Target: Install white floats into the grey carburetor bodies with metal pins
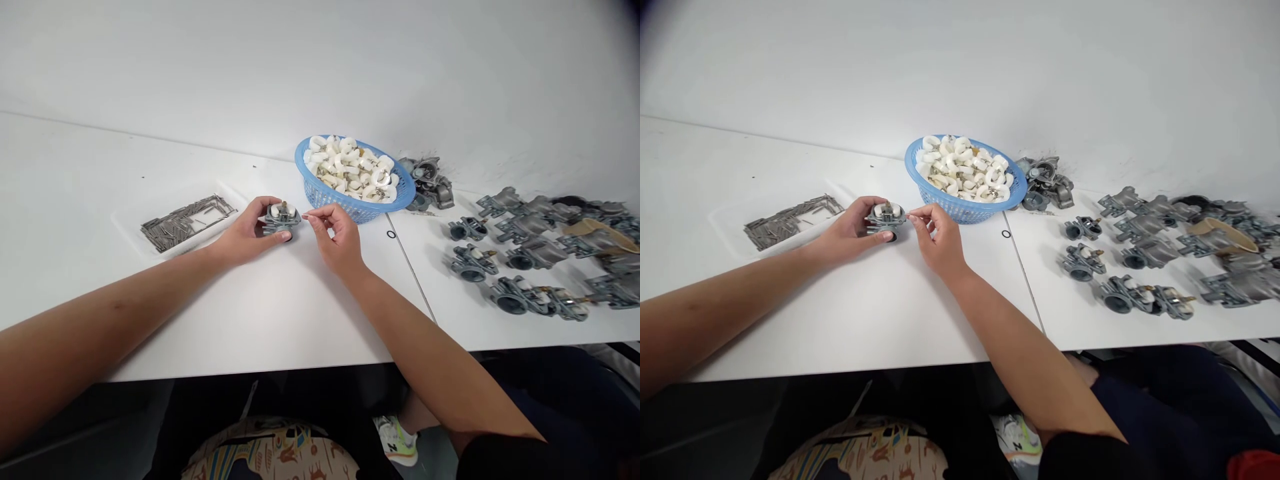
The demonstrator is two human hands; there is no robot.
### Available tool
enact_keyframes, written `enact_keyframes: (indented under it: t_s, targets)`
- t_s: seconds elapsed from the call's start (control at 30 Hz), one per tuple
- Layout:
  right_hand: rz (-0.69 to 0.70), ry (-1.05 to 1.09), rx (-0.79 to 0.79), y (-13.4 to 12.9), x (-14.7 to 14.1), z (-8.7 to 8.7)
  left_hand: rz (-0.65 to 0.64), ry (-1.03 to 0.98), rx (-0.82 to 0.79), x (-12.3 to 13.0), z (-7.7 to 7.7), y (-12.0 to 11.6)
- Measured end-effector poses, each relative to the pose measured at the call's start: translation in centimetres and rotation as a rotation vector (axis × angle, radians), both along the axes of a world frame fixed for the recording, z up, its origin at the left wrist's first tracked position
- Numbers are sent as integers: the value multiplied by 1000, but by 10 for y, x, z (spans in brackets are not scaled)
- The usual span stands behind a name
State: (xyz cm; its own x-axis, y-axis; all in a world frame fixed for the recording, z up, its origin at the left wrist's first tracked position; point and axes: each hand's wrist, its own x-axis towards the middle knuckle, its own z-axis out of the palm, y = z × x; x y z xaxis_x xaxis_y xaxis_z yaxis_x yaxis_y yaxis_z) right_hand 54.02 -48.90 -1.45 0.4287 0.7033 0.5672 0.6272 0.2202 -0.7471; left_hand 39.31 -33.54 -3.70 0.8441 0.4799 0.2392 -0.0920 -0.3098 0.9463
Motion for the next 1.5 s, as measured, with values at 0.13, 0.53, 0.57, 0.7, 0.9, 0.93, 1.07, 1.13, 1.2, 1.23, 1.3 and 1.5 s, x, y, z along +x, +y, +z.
enact_keyframes:
  t_s: [0.13,0.53,0.57,0.7,0.9,0.93,1.07,1.13,1.2,1.23,1.3,1.5]
  targets:
    - [11,51,-1,1,0,0,-15,-18,0,4,-1,5]
    - [-36,81,-130,5,7,-8,24,-4,72,16,-6,7]
    - [-52,85,-148,5,8,-9,28,0,75,18,-6,7]
    - [-108,100,-159,7,10,-10,34,-2,56,20,-5,6]
    - [-87,75,-97,7,5,-8,35,-9,29,17,-3,6]
    - [-91,72,-86,8,4,-8,30,-18,23,17,-3,6]
    - [-87,46,-57,13,0,-8,-10,-39,-9,16,-4,6]
    - [-76,44,-50,15,0,-10,-21,-41,-14,16,-4,6]
    - [-72,57,-49,17,0,-11,-32,-47,-12,16,-4,6]
    - [-73,65,-50,17,0,-11,-40,-50,-11,16,-5,7]
    - [-80,76,-50,18,0,-12,-51,-50,-9,16,-5,7]
    - [-52,80,-19,19,0,-12,-39,-22,-6,15,-5,8]
